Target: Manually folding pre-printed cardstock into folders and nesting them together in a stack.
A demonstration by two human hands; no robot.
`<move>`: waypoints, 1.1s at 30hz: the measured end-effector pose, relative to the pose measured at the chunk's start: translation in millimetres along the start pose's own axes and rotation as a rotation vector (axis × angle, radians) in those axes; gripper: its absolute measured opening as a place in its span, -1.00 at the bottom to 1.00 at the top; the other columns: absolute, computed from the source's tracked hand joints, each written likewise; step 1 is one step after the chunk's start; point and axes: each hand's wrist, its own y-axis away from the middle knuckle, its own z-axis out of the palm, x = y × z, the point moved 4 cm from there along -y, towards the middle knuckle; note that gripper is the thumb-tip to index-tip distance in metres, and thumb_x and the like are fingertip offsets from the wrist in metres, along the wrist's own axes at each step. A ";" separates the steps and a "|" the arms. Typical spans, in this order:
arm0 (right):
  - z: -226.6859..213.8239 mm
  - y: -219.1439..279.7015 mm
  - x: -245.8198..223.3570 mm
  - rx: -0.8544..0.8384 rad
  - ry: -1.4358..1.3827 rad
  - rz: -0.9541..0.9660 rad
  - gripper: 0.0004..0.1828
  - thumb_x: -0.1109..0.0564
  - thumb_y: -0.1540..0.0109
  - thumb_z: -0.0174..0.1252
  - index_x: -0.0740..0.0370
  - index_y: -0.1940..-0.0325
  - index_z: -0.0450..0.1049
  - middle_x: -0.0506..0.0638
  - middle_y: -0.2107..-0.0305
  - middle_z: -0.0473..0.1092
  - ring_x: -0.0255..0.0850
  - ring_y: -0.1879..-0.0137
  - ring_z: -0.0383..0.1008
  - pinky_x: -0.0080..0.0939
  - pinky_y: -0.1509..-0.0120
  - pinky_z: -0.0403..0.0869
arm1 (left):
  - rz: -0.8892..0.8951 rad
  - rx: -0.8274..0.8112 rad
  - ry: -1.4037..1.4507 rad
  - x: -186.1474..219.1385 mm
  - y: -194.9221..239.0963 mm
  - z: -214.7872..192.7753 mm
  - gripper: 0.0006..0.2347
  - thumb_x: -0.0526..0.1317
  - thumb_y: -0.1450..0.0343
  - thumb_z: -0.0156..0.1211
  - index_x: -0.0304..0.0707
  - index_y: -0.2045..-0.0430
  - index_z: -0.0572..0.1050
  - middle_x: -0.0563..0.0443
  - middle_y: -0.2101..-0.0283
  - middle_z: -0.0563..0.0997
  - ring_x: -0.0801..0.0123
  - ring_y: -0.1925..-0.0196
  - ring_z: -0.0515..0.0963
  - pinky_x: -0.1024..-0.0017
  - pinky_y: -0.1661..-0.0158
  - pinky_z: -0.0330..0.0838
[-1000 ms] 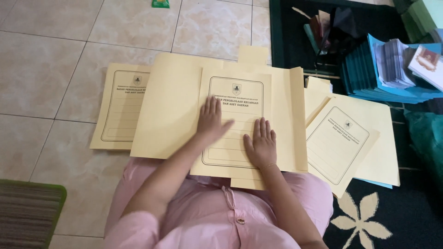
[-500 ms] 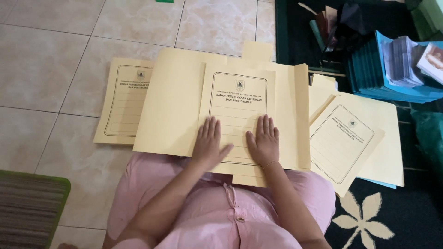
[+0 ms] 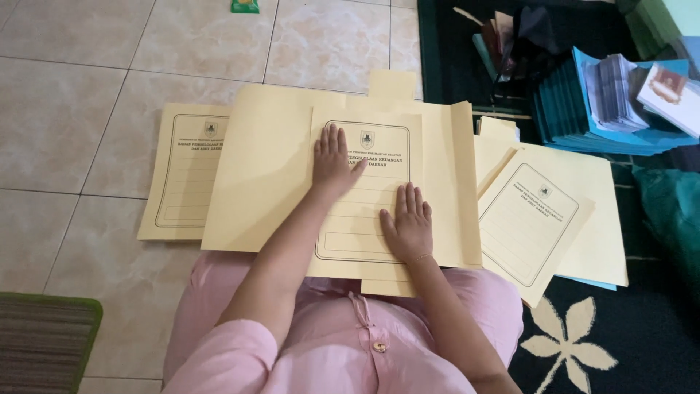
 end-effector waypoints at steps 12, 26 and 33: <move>7.3 0.9 4.5 0.033 0.034 -0.009 -0.12 -0.40 -0.36 -0.44 0.16 -0.62 -0.10 0.10 -0.57 -0.19 -0.05 -0.67 -0.27 0.01 -0.63 -0.17 | -0.005 -0.128 -0.050 9.1 141.0 -12.7 -0.28 0.19 -0.51 -0.20 -0.48 -0.42 0.01 -0.43 -0.51 -0.03 -0.14 -0.58 -0.14 0.01 -0.45 -0.21; -4.4 -133.3 -7.0 0.120 0.151 -0.091 -0.06 -0.44 -0.39 -0.42 0.35 -0.58 -0.04 0.31 -0.52 -0.09 0.12 -0.64 -0.18 0.13 -0.62 0.00 | 0.032 -0.099 0.009 1.1 154.7 3.2 -0.26 0.19 -0.50 -0.22 -0.53 -0.42 -0.04 -0.48 -0.51 -0.08 -0.20 -0.57 -0.18 0.02 -0.46 -0.28; -5.6 -103.1 -7.1 0.091 0.138 -0.115 -0.07 -0.44 -0.38 -0.53 0.28 -0.61 -0.15 0.22 -0.55 -0.20 0.03 -0.66 -0.29 0.09 -0.64 -0.10 | 0.012 -0.122 0.030 4.2 154.4 -5.3 -0.27 0.19 -0.50 -0.25 -0.50 -0.43 -0.05 -0.45 -0.52 -0.10 -0.16 -0.58 -0.20 0.02 -0.45 -0.29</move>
